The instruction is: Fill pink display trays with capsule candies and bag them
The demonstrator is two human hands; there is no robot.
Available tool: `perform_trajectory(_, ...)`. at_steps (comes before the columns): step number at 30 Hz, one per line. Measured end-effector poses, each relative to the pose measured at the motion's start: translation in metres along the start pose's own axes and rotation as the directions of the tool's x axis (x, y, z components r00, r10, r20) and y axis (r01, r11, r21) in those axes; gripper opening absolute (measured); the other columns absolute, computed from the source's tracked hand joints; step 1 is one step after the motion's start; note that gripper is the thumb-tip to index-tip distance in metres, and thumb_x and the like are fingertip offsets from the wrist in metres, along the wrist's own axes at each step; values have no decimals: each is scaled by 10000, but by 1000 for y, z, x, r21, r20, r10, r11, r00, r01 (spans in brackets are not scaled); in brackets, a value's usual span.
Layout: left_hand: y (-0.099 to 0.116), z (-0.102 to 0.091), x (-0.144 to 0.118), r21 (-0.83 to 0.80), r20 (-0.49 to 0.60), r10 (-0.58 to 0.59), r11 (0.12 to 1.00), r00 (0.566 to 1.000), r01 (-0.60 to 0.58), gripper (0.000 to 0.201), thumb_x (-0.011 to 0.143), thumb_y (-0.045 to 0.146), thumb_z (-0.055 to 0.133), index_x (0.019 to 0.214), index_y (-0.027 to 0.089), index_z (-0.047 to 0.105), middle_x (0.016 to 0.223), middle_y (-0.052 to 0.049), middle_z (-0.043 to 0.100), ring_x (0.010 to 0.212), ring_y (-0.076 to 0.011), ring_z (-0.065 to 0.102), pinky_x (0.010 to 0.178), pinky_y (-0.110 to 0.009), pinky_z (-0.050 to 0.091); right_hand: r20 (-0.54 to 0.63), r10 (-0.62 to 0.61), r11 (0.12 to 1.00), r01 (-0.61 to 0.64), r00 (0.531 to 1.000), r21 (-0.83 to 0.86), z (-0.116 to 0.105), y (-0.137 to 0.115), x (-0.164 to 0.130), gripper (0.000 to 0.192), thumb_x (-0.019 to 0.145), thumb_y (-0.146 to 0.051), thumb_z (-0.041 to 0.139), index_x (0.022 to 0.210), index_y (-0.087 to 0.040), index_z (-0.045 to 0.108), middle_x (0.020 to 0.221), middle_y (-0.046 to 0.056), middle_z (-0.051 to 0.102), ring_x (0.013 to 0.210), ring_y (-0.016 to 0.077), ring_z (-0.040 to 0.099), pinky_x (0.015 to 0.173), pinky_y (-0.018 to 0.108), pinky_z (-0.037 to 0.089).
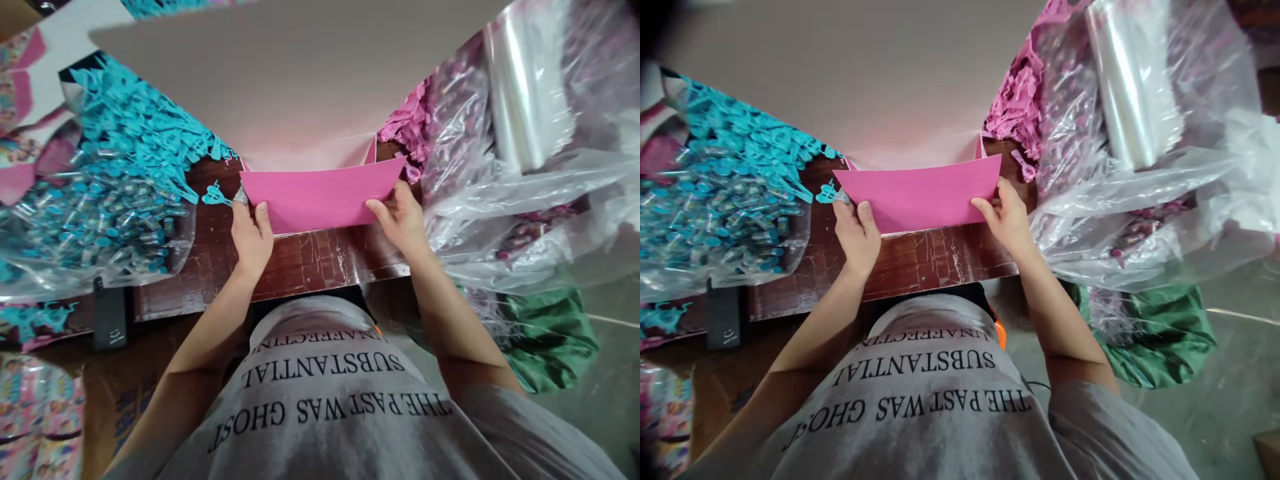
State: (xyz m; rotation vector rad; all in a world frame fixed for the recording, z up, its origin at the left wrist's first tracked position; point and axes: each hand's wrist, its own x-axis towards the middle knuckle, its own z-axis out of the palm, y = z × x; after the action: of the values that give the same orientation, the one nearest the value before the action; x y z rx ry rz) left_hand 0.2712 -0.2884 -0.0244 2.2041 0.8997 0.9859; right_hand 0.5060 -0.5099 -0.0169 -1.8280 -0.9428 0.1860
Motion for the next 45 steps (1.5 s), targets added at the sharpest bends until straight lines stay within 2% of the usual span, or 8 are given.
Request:
perform_trajectory(3,7,-8,1,124,-46,99,988,994,-92,585,1087,695,426,1294,168,575,1539,-239,576,1577,-371,469,1284,-582,412,36,-1,997,4,999,-73,-6,4,4,579,994,-706,636,1346,-247,643,1260,106,751,1036,264,743,915,449,663)
perform_trajectory(6,20,-12,18,197,20,179,964,984,-180,589,1026,698,540,1334,198,583,1720,-189,424,1705,-376,217,1377,-615,244,80,-29,990,39,996,-138,-11,7,10,573,998,-705,621,1325,-236,664,1223,114,746,1027,278,722,906,470,648)
perform_trajectory(12,29,15,55,172,369,192,947,909,-270,498,993,657,594,1270,248,656,1650,-158,544,1661,-390,329,1384,-677,158,106,-116,951,141,988,-274,-9,16,25,623,993,-762,577,1320,-243,686,1238,152,702,1186,349,647,1059,589,568)
perform_trajectory(19,0,21,38,177,59,164,969,985,-172,636,969,811,470,1130,215,624,1520,-161,638,1606,-392,373,1333,-746,7,186,-145,932,198,972,-305,1,14,48,741,1001,-846,431,1367,-247,669,1213,144,727,1166,336,657,1062,553,563)
perform_trajectory(25,4,23,36,230,-23,181,958,983,-171,627,1032,729,387,1208,190,655,1452,-183,672,1535,-386,485,1330,-712,152,203,-156,937,210,967,-278,4,25,54,709,1021,-811,445,1319,-217,693,1159,138,740,1072,308,679,1019,517,587)
perform_trajectory(32,33,28,49,363,199,93,918,976,-162,683,984,763,525,1269,163,685,1432,-250,666,1457,-473,526,1320,-723,180,34,-205,920,205,978,-333,6,10,53,813,1011,-774,508,1583,-197,507,1428,228,629,1334,401,603,1123,642,522)
perform_trajectory(37,28,30,57,423,237,68,891,969,-166,777,961,846,472,1219,146,686,1321,-263,697,1359,-477,582,1216,-640,359,373,-283,777,439,884,-451,36,-32,91,587,1111,-634,366,1452,-256,659,1476,148,670,1421,384,574,1231,632,413)
perform_trajectory(45,24,26,58,545,293,20,818,956,-185,798,1005,850,333,1041,154,722,1054,-231,745,1121,-425,692,1027,-543,487,632,-131,566,581,764,-585,57,-45,132,754,1163,-573,185,1186,-108,778,1036,205,814,957,340,751,759,419,478)
